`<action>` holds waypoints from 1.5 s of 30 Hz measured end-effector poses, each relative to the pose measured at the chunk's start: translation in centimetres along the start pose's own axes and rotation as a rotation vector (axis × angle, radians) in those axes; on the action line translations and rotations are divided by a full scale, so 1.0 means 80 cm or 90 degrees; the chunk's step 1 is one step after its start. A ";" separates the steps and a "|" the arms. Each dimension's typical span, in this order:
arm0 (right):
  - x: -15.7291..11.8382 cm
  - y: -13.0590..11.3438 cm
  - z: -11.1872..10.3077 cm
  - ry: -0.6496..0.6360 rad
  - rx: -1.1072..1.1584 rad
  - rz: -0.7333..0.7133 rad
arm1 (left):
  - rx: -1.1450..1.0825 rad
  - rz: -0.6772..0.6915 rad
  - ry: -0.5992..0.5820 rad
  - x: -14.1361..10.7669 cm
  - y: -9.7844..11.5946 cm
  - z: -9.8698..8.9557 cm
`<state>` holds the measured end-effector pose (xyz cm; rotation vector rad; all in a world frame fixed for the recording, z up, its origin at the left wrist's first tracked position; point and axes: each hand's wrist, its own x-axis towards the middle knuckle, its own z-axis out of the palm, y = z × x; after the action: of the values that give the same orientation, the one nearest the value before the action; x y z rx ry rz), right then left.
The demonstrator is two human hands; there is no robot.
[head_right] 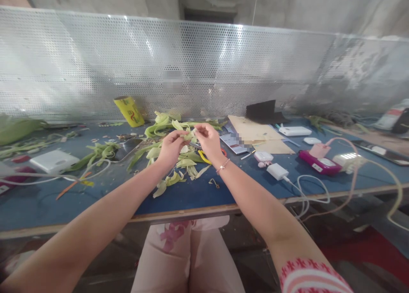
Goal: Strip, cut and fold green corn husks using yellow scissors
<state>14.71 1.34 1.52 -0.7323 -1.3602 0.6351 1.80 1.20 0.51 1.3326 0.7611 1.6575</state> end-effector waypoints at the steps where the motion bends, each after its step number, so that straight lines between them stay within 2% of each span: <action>1: 0.001 0.000 -0.001 0.000 0.003 0.000 | -0.020 -0.014 -0.001 0.001 0.001 0.000; 5: 0.007 0.007 -0.004 0.010 0.018 0.010 | -0.073 -0.054 -0.038 0.000 0.008 0.000; 12: 0.010 0.015 -0.007 0.010 0.033 0.018 | -0.098 -0.061 -0.099 -0.003 0.010 -0.002; 21: 0.002 -0.005 -0.011 -0.076 -0.062 -0.103 | -0.162 -0.119 -0.066 0.000 0.008 -0.004; 26: 0.001 -0.009 -0.011 -0.121 -0.124 -0.164 | -0.122 -0.139 -0.123 -0.003 0.009 -0.004; 31: 0.004 -0.008 -0.012 -0.151 -0.121 -0.116 | -0.111 -0.139 -0.175 -0.004 0.008 -0.006; 36: 0.007 -0.002 -0.014 -0.124 -0.081 -0.102 | -0.116 -0.142 -0.194 -0.003 0.007 -0.008; 40: 0.009 0.001 -0.017 -0.107 -0.134 -0.072 | -0.110 -0.131 -0.199 -0.002 0.006 -0.009; 42: 0.009 0.000 -0.019 -0.131 -0.165 -0.052 | -0.108 -0.119 -0.193 -0.002 0.006 -0.010; 45: 0.008 -0.003 -0.020 -0.225 -0.163 -0.010 | -0.106 -0.107 -0.189 -0.002 0.007 -0.010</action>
<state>16.34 1.54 2.03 -0.8395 -1.7948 0.6021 0.94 0.86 0.76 1.3196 0.5312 1.3225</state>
